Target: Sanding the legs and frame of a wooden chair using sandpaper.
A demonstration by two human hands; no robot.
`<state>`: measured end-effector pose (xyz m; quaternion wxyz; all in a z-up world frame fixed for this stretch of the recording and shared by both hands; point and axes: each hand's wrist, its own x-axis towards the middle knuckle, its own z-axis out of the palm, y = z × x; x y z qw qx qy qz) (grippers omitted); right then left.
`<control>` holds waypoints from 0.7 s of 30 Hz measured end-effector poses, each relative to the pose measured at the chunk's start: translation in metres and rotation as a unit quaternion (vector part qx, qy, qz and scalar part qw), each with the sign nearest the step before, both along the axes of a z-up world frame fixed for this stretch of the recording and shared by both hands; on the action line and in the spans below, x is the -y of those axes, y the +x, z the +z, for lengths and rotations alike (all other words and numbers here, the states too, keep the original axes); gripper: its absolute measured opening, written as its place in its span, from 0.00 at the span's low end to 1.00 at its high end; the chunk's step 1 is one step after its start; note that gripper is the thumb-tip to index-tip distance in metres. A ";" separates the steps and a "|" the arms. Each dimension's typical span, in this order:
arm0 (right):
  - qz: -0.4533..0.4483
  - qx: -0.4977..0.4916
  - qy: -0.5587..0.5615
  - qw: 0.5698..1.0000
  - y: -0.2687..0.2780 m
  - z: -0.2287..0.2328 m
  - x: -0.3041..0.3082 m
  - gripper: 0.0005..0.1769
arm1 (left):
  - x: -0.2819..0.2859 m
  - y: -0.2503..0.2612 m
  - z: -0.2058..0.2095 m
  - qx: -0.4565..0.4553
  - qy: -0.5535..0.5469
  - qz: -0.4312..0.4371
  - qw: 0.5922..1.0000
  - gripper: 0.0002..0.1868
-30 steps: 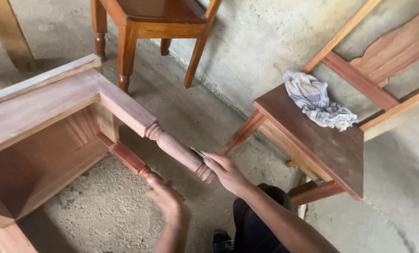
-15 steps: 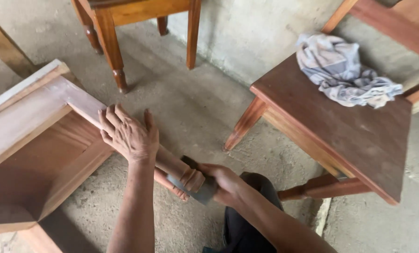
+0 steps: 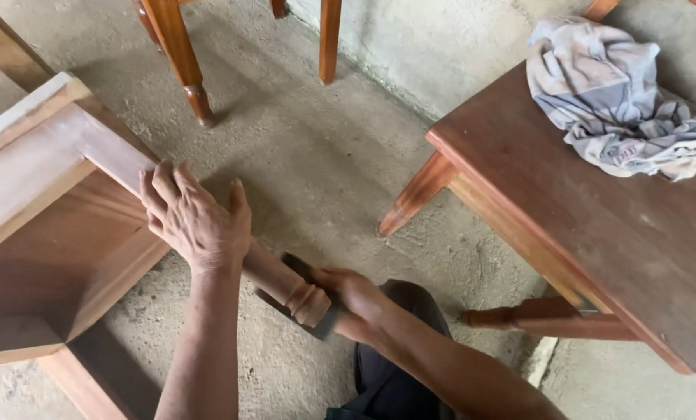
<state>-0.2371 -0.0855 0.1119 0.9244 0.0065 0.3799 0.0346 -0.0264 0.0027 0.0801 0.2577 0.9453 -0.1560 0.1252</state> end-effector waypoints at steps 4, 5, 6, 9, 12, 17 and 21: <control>0.002 -0.053 -0.114 0.992 0.003 0.023 0.000 0.28 | 0.001 0.003 -0.002 0.032 -0.010 -0.005 0.999 0.41; 0.002 -0.073 -0.137 0.988 0.003 0.027 -0.003 0.27 | 0.000 0.003 -0.003 0.035 -0.007 -0.007 0.999 0.40; 0.002 -0.092 -0.160 0.983 0.004 0.030 -0.005 0.27 | 0.000 0.005 -0.001 0.032 -0.006 -0.006 0.999 0.40; -0.003 -0.130 -0.213 0.968 0.004 -0.005 0.000 0.27 | 0.001 0.003 0.005 0.011 -0.009 -0.005 1.000 0.40; 0.077 0.118 -0.283 0.949 0.004 -0.095 0.018 0.27 | 0.003 -0.001 0.006 0.011 -0.024 -0.007 1.000 0.39; 0.073 -0.024 -0.289 0.954 -0.007 -0.005 0.000 0.27 | 0.001 0.004 0.000 0.033 -0.019 -0.007 0.999 0.40; 0.041 0.166 -0.148 0.974 -0.007 -0.112 0.013 0.22 | 0.002 0.002 0.004 0.006 -0.019 -0.003 1.000 0.38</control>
